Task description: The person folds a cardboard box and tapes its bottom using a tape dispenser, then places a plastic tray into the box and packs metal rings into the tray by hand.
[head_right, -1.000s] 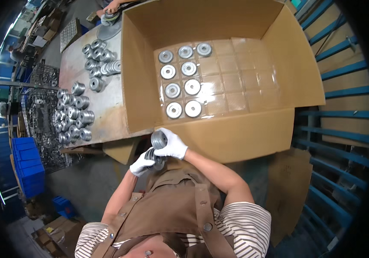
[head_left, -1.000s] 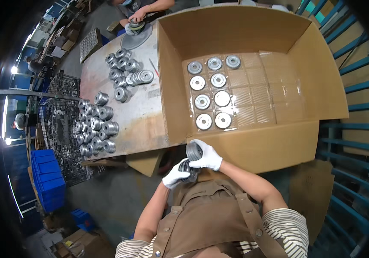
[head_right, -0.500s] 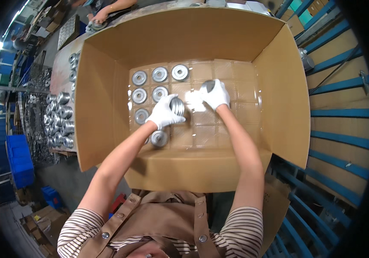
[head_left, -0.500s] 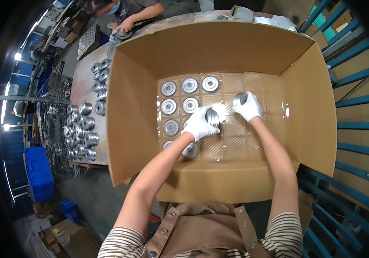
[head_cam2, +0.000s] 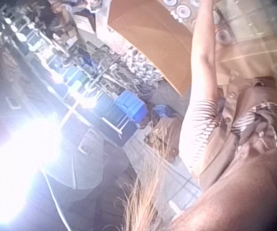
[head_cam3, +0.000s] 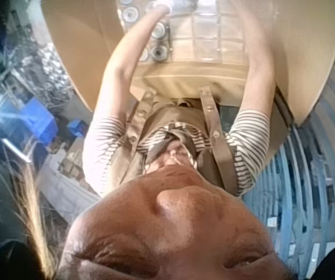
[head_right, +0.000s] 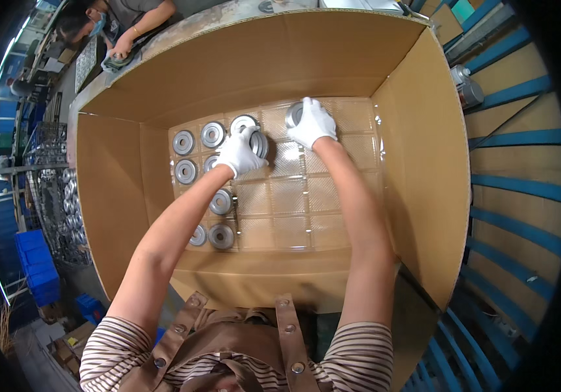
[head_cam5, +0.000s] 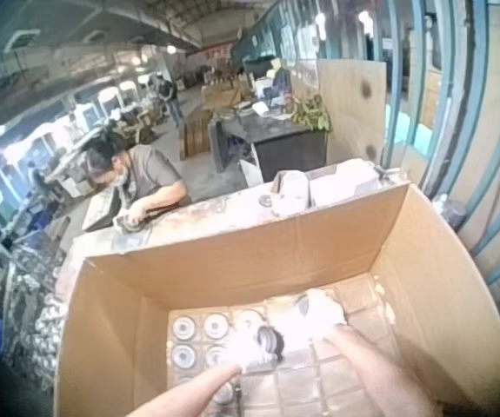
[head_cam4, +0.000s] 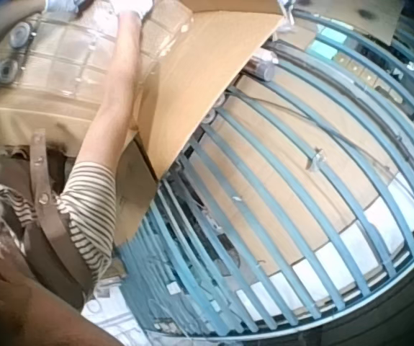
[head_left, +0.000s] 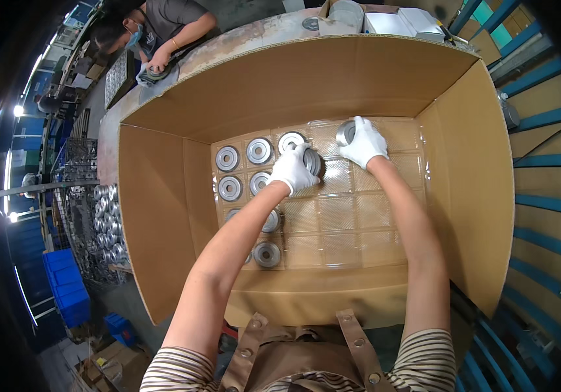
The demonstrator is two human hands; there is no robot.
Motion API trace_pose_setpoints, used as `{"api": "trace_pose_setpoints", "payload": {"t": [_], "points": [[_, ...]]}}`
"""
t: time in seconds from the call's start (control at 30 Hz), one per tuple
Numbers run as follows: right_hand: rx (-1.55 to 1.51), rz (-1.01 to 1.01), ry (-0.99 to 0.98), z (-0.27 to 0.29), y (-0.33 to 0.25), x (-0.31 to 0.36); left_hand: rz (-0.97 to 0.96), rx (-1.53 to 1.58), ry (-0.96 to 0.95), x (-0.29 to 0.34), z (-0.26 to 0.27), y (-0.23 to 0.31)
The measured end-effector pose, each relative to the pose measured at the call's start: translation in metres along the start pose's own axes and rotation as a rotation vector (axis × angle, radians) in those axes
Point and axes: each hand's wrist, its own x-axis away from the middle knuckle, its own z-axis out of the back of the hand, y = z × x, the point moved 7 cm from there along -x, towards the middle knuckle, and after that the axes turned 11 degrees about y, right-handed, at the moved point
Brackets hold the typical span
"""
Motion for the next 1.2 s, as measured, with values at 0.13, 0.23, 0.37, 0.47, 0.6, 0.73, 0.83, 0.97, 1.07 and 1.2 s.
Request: {"api": "trace_pose_setpoints", "payload": {"t": [0.13,0.23,0.37,0.47,0.6,0.73,0.83,0.97,1.07,1.2], "points": [[0.055,0.108,0.040,-0.015,-0.018,-0.007,-0.018,0.018,0.024,-0.006,-0.008,0.003],[0.000,0.114,0.092,-0.027,-0.027,-0.011,-0.020,0.001,0.019,-0.007,-0.006,0.006],[0.077,0.017,0.069,0.001,-0.008,-0.008,0.035,-0.002,-0.015,0.002,-0.001,-0.001],[0.104,0.011,0.104,0.017,0.029,-0.008,0.006,-0.031,0.017,0.001,-0.005,-0.002],[0.172,0.039,0.145,0.015,0.043,-0.010,0.062,-0.002,-0.078,0.002,-0.014,-0.006],[0.230,-0.120,0.052,0.039,0.066,-0.020,0.003,-0.129,0.002,0.012,-0.007,-0.017],[0.286,-0.172,0.051,0.042,0.100,-0.024,-0.028,-0.095,0.022,0.016,-0.005,-0.022],[0.285,-0.200,0.103,0.049,0.107,-0.017,-0.019,-0.182,0.050,0.021,-0.007,-0.033],[0.254,-0.183,0.172,0.053,0.103,0.004,-0.049,-0.243,0.118,0.026,-0.010,-0.045],[0.267,-0.172,0.061,0.048,0.100,0.046,-0.036,-0.250,0.119,0.032,-0.003,-0.047]]}}
